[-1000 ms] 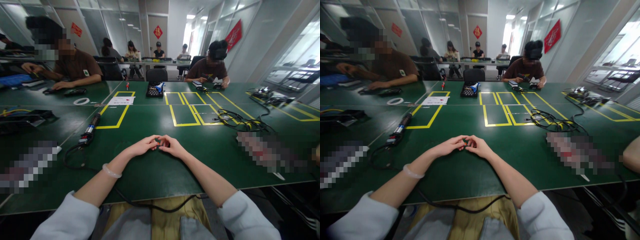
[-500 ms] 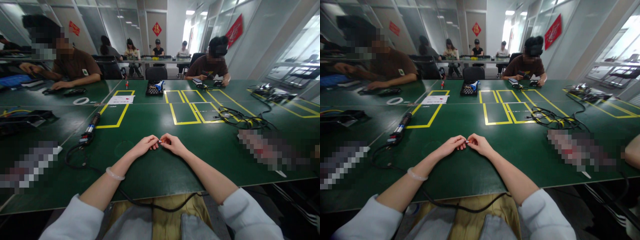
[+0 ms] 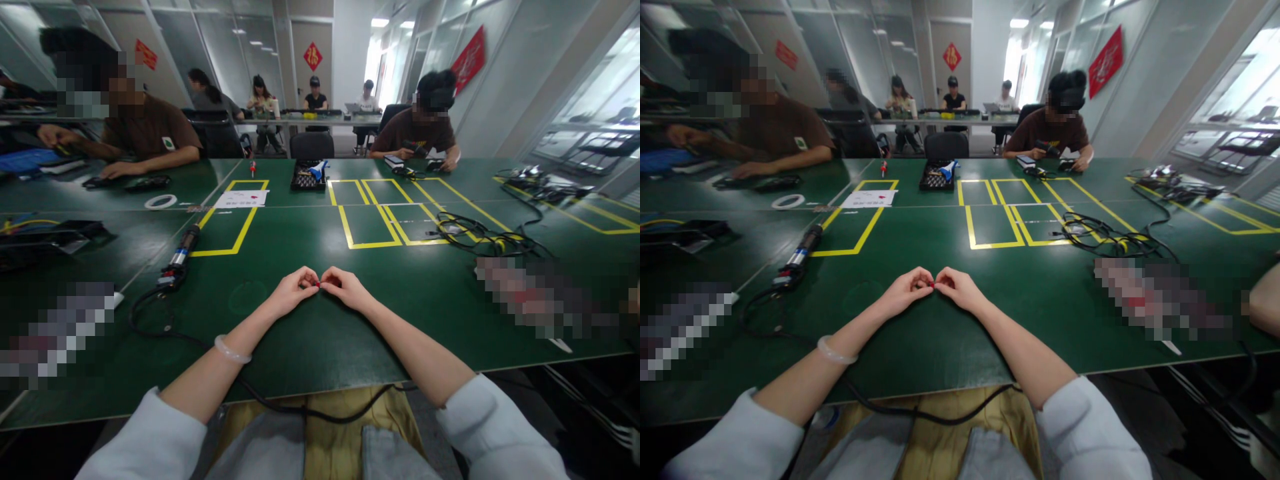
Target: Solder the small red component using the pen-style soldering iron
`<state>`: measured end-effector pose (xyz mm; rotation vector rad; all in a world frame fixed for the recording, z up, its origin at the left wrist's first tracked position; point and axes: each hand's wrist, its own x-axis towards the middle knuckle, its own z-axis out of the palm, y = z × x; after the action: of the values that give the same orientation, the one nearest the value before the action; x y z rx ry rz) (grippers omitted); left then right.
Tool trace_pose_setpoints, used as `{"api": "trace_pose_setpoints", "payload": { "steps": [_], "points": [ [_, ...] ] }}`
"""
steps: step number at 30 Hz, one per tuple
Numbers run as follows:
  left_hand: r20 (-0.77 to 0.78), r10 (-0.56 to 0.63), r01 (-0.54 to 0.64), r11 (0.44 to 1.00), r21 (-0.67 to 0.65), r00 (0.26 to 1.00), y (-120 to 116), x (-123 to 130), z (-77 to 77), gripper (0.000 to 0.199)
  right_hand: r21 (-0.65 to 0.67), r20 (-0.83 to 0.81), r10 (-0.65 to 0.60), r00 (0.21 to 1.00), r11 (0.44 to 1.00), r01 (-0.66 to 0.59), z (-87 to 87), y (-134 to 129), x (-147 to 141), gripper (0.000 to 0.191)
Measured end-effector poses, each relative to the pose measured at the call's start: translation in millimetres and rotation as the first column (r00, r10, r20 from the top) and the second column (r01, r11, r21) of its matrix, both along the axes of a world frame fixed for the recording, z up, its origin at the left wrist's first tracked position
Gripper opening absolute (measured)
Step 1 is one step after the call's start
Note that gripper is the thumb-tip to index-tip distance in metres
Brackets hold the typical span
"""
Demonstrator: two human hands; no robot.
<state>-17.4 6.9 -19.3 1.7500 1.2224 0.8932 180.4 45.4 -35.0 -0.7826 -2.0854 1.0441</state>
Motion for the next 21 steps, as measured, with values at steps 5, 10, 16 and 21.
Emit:
{"api": "trace_pose_setpoints", "payload": {
  "steps": [5,10,16,21],
  "points": [
    [-0.014,0.008,-0.008,1.000,-0.014,1.000,1,0,-1.7,0.027,0.008,-0.022,0.000,1.000,1.000,0.000,0.8,0,1,0.016],
    [-0.022,0.006,-0.006,1.000,-0.017,1.000,0,1,0.4,0.025,0.001,-0.008,0.001,1.000,1.000,-0.001,-0.3,0,0,0.022],
    [-0.082,0.020,-0.019,1.000,0.007,0.996,1,-6,10.0,0.031,-0.004,-0.002,-0.007,1.000,1.000,0.007,0.6,1,1,0.016],
    [-0.310,0.286,-0.234,0.952,0.195,0.907,12,-61,24.5,0.043,-0.040,0.019,-0.024,1.000,0.999,0.025,1.1,2,3,0.016]
  ]
}}
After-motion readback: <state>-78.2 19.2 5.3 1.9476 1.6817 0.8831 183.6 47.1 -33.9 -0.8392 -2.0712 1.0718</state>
